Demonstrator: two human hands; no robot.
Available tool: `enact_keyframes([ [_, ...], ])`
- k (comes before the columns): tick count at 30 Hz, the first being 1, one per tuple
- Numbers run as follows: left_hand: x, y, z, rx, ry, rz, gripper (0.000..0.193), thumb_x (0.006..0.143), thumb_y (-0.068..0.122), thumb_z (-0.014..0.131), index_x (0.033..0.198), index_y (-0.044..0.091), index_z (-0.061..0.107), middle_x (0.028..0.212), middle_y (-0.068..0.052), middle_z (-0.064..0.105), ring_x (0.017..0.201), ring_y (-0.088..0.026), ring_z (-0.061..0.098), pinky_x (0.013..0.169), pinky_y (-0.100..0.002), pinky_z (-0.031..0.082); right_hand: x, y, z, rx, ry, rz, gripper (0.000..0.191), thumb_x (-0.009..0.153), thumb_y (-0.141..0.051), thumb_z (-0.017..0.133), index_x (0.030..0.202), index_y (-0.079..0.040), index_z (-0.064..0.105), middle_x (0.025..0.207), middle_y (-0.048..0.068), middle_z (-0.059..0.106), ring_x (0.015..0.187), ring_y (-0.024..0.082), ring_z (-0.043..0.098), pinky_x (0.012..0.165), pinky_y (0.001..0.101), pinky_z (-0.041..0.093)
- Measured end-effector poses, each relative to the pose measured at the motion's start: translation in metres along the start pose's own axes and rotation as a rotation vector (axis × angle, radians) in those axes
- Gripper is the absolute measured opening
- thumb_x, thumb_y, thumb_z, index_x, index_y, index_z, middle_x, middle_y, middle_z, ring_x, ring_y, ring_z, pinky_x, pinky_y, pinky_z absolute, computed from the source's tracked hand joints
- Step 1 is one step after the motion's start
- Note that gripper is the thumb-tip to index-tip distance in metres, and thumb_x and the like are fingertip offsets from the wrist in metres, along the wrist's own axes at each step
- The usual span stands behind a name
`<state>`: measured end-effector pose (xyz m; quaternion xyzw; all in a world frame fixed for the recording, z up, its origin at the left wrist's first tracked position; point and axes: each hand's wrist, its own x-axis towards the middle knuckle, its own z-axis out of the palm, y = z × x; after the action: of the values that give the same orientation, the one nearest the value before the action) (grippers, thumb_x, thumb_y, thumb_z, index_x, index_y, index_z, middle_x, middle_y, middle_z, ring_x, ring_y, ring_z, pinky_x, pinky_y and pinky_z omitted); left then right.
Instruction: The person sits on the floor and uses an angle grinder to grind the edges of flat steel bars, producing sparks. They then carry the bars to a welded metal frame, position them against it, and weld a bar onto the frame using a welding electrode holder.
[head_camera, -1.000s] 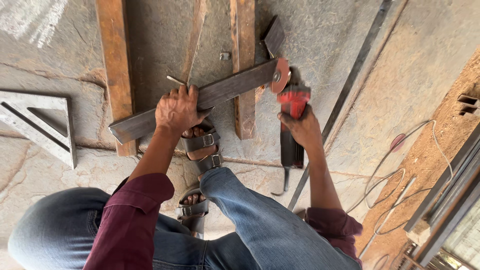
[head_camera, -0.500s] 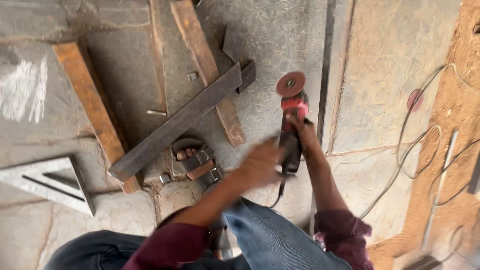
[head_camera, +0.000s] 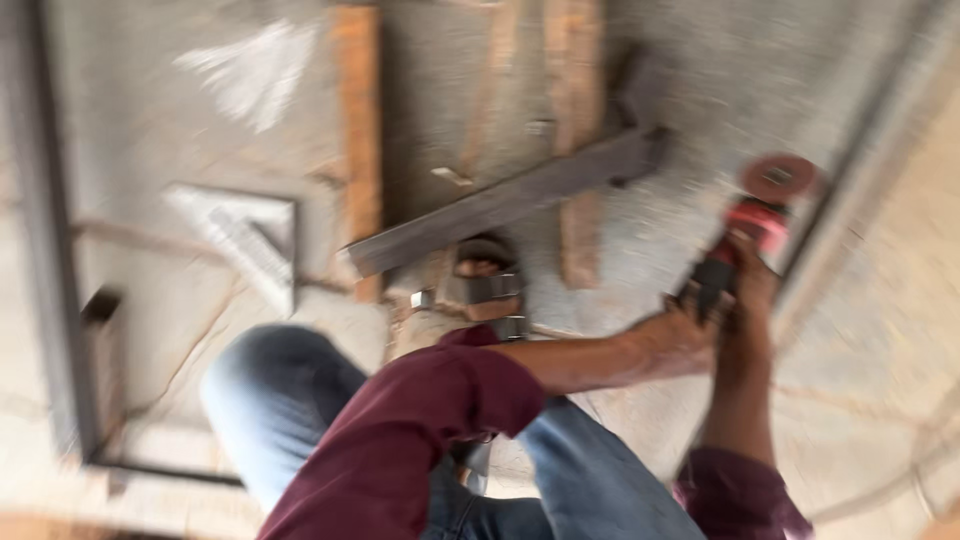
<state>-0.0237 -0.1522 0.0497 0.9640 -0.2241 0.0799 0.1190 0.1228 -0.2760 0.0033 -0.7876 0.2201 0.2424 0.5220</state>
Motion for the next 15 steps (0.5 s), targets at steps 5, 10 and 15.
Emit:
enact_keyframes([
  [5, -0.009, -0.011, -0.013, -0.108, 0.118, -0.031, 0.037, 0.092, 0.021, 0.053, 0.123, 0.004, 0.065, 0.138, -0.031, 0.058, 0.101, -0.059, 0.07, 0.063, -0.054, 0.063, 0.019, 0.015, -0.014, 0.124, -0.145, 0.015, 0.037, 0.101, -0.037, 0.066, 0.121, -0.006, 0.064, 0.099, 0.011, 0.07, 0.083, 0.025, 0.071, 0.076, 0.0354, 0.059],
  [10, -0.017, -0.056, -0.039, -0.545, 0.098, -0.36, 0.067, 0.084, 0.031, 0.053, 0.144, 0.001, 0.052, 0.132, -0.027, 0.059, 0.116, -0.039, 0.063, 0.095, -0.054, 0.052, 0.028, 0.029, -0.029, 0.518, -0.39, -0.034, 0.052, 0.101, -0.035, 0.06, 0.142, -0.002, 0.059, 0.121, 0.014, 0.069, 0.109, 0.032, 0.07, 0.103, 0.0456, 0.059],
  [15, -0.098, -0.143, -0.016, -0.235, -0.16, -0.845, 0.044, 0.093, 0.026, 0.051, 0.131, 0.004, 0.058, 0.141, -0.021, 0.054, 0.136, -0.036, 0.048, 0.115, -0.058, 0.034, 0.033, 0.045, -0.033, 0.584, -0.517, 0.104, 0.061, 0.092, -0.051, 0.063, 0.132, -0.004, 0.063, 0.105, 0.014, 0.071, 0.091, 0.031, 0.069, 0.084, 0.0456, 0.057],
])
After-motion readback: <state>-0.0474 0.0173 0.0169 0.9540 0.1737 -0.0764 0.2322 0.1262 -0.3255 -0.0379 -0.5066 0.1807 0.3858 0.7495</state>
